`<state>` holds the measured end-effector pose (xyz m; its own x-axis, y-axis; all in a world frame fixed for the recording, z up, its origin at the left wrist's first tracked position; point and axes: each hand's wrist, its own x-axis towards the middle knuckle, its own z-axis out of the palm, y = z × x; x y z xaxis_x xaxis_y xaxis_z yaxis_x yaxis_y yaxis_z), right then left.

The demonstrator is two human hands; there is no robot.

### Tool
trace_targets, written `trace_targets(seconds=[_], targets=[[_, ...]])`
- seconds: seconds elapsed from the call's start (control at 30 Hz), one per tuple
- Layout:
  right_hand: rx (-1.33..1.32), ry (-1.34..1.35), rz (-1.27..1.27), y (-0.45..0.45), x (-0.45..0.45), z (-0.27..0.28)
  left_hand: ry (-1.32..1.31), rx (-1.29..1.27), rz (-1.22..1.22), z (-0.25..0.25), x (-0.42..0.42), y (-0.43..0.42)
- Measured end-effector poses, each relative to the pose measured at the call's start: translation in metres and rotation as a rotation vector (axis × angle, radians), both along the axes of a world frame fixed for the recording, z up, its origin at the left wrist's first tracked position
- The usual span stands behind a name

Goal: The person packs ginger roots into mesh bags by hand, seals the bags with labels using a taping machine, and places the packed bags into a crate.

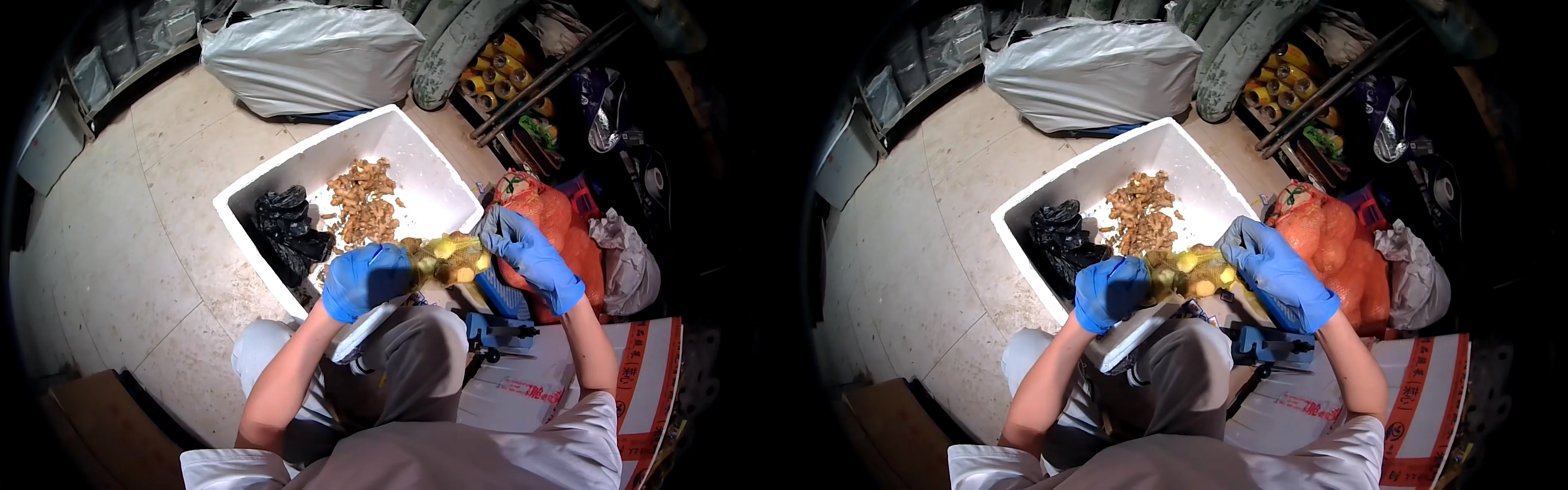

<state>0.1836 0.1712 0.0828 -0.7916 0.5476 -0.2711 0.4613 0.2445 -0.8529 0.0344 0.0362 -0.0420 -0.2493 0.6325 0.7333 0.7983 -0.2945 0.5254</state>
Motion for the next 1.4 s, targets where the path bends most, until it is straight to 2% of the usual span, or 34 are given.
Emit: trace_targets(seconds=[0.1, 0.17, 0.23, 0.27, 0.37, 0.43, 0.57, 0.7, 0.77, 0.83, 0.9, 0.97, 1.07, 1.1, 1.17, 1.2, 1.23, 1.3, 1.37, 1.4], targets=[[-0.135, 0.031, -0.057, -0.005, 0.003, 0.007, -0.031, 0.07, 0.044, -0.011, 0.007, 0.004], [-0.211, 0.037, -0.102, -0.007, 0.006, 0.009, -0.223, 0.032, -0.075, -0.019, 0.011, 0.006], [-0.472, 0.148, -0.145, -0.007, 0.011, 0.01, -0.218, -0.039, -0.099, -0.011, 0.015, 0.004], [-0.473, 0.148, -0.144, -0.009, 0.011, 0.01, -0.212, -0.11, -0.125, -0.009, 0.016, 0.003], [-0.439, 0.171, -0.142, -0.013, 0.01, 0.013, -0.175, -0.051, -0.097, -0.015, 0.021, 0.002], [-0.506, 0.097, -0.242, -0.013, 0.009, 0.022, -0.164, -0.061, -0.116, -0.016, 0.024, 0.002], [-0.456, 0.091, -0.353, -0.012, 0.002, 0.021, -0.108, -0.093, -0.133, -0.022, 0.029, 0.003], [-0.608, 0.196, -0.332, 0.025, 0.027, 0.001, -0.177, -0.106, -0.195, -0.016, 0.01, 0.004], [-0.526, 0.209, -0.377, 0.028, 0.03, 0.001, -0.132, -0.052, 0.026, -0.017, 0.0, 0.003], [-0.499, 0.227, -0.368, 0.032, 0.031, 0.003, -0.101, -0.095, 0.036, -0.019, -0.003, 0.004], [-0.407, 0.209, -0.307, 0.032, 0.027, 0.016, 0.035, 0.054, 0.073, -0.017, -0.005, 0.006], [-0.383, 0.242, -0.363, 0.042, 0.03, 0.021, 0.008, 0.104, 0.09, -0.009, -0.005, 0.006], [-0.363, 0.324, -0.405, 0.037, 0.026, 0.036, -0.371, 0.01, 0.051, -0.008, -0.004, 0.006], [-0.327, 0.356, -0.398, 0.036, 0.025, 0.041, -0.357, 0.01, 0.043, -0.008, -0.003, 0.007], [-0.294, 0.394, -0.395, 0.038, 0.026, 0.043, -0.531, 0.043, 0.054, -0.008, -0.001, 0.006], [-0.276, 0.41, -0.374, 0.043, 0.029, 0.044, -0.64, -0.034, 0.003, -0.002, -0.002, 0.003], [-0.257, 0.423, -0.353, 0.047, 0.032, 0.045, -0.631, -0.034, 0.0, -0.004, -0.002, 0.003], [-0.236, 0.459, -0.351, 0.05, 0.036, 0.047, -1.044, 0.099, -0.106, -0.009, -0.001, 0.006], [-0.182, 0.666, -0.396, 0.051, 0.04, 0.045, -1.246, 0.15, -0.24, -0.013, -0.006, 0.005], [-0.076, 0.687, -0.494, 0.043, 0.04, 0.055, -1.307, 0.18, -0.257, -0.015, -0.007, 0.006]])
